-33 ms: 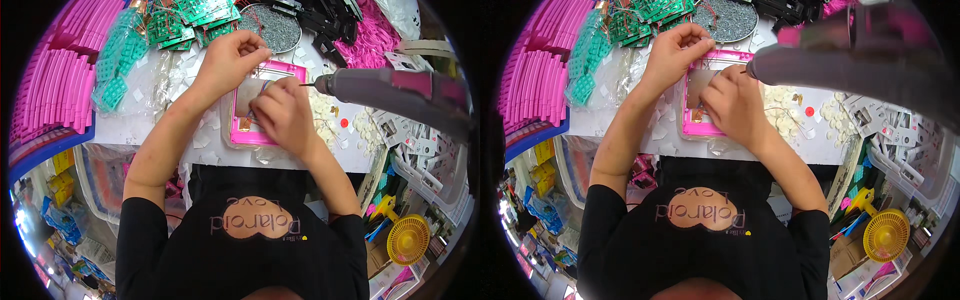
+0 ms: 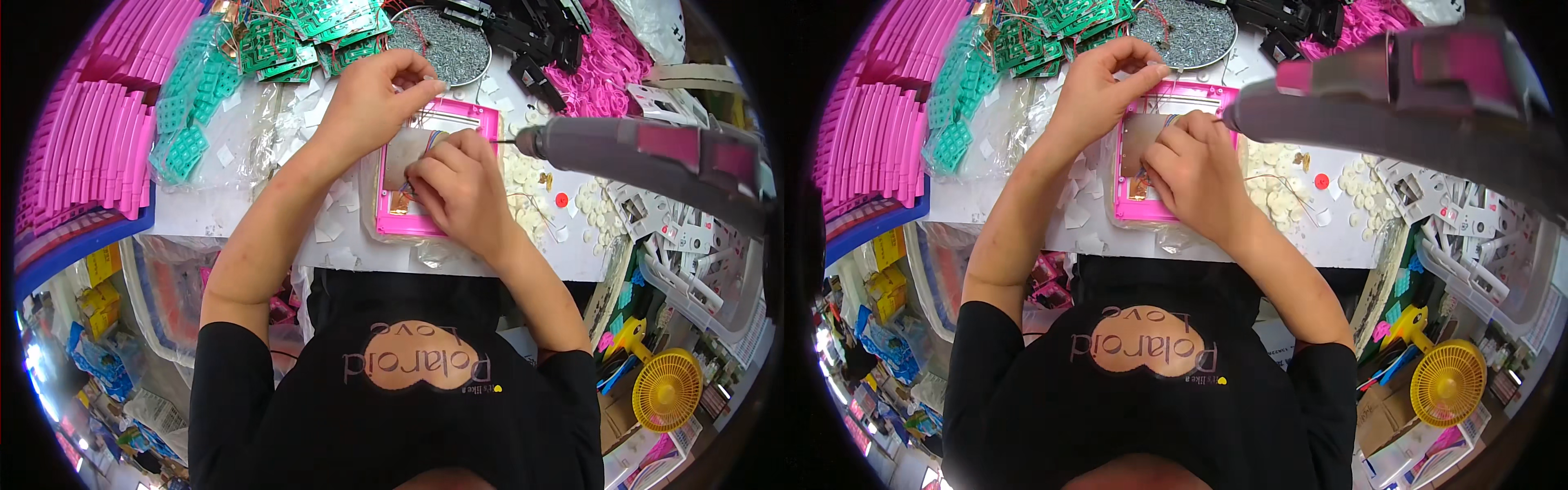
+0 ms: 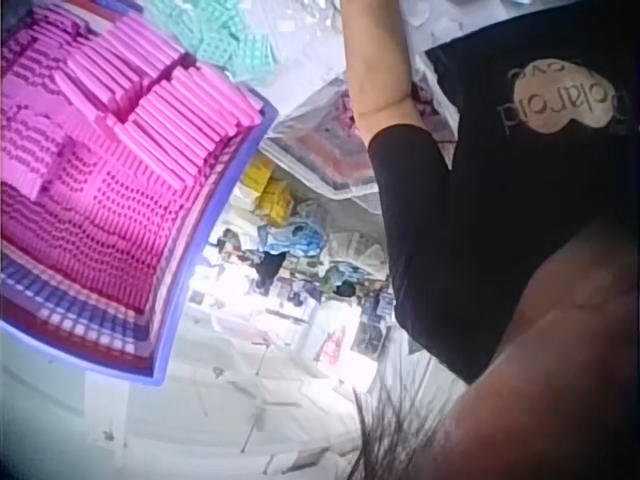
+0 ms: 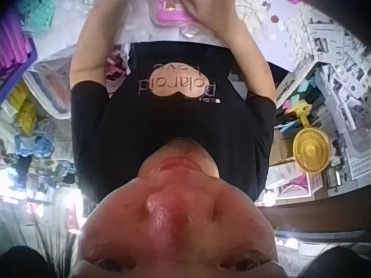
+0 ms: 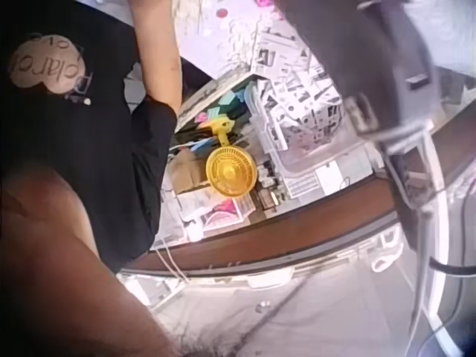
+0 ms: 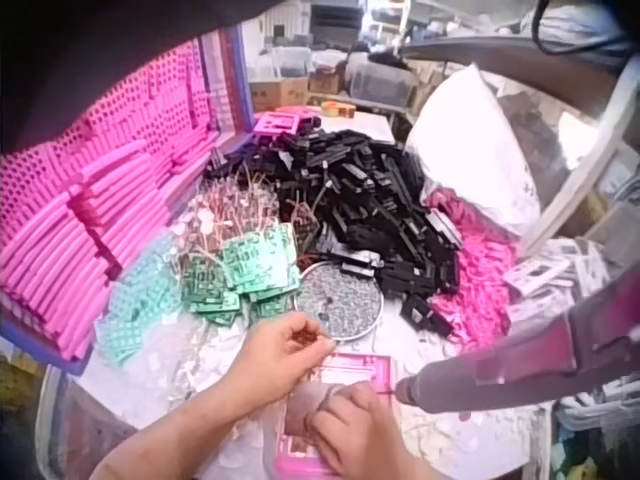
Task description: Assembling a pink toy camera by fitting internal components, attaching the shell, and using an electric screwdriver.
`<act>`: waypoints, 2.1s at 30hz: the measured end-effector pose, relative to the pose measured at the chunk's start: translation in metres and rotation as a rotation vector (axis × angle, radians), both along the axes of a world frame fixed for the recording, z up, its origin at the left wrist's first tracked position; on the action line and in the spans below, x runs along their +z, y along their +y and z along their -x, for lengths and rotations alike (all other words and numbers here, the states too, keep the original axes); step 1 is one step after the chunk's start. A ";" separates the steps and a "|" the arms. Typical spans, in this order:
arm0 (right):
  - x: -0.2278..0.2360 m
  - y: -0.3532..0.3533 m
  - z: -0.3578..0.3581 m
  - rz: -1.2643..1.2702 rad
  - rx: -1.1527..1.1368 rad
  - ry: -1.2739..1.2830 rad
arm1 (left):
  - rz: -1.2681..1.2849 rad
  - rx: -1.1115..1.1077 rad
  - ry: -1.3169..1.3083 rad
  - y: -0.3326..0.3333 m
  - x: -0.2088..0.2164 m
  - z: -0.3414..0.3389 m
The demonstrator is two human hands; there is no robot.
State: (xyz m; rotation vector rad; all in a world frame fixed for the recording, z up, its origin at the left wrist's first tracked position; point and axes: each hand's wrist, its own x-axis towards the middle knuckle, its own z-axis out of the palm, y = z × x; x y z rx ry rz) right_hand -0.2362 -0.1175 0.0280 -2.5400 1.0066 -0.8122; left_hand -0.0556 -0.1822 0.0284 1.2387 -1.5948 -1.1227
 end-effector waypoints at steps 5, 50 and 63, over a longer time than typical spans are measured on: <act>0.014 -0.005 0.009 -0.086 0.134 -0.013 | 0.152 -0.042 -0.176 0.001 0.006 0.008; 0.033 -0.010 0.023 0.024 -0.066 0.487 | 0.505 -0.136 -0.434 0.018 -0.011 0.019; 0.017 0.007 0.037 -0.037 -0.231 0.079 | 0.568 -0.429 -0.618 0.005 0.003 0.025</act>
